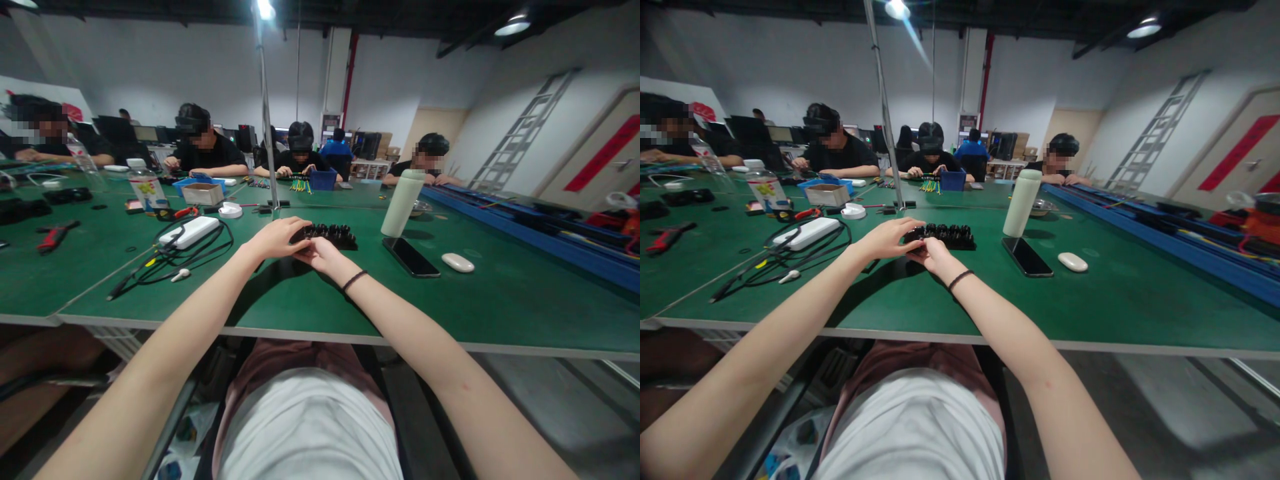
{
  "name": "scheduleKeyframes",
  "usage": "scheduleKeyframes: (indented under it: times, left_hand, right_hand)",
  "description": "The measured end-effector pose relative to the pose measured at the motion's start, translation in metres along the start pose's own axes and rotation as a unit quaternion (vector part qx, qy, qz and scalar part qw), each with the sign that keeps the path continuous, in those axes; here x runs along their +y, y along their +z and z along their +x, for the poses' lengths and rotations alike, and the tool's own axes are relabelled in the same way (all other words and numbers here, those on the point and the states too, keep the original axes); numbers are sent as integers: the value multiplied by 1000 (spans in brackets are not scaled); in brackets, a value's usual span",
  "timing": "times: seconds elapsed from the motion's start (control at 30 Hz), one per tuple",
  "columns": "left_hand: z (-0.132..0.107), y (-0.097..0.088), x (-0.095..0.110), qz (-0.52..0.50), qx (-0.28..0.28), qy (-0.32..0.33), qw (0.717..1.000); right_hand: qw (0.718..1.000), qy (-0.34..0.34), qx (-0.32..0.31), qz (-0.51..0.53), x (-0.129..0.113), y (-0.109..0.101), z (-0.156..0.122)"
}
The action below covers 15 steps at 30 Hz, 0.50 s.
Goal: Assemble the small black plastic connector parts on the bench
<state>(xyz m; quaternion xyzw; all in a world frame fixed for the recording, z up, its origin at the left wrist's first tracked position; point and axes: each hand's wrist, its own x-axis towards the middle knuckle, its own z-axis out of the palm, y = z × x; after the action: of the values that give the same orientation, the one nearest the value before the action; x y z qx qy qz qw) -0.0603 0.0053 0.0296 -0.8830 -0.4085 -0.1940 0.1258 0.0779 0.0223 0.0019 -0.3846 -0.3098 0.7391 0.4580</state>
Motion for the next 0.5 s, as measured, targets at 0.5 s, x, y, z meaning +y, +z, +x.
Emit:
scheduleKeyframes:
  times: [0.5]
  left_hand:
    - [-3, -3, -2, 9, -82, -55, 995]
  right_hand:
    - [1000, 13, -16, -13, 5, -5, 5]
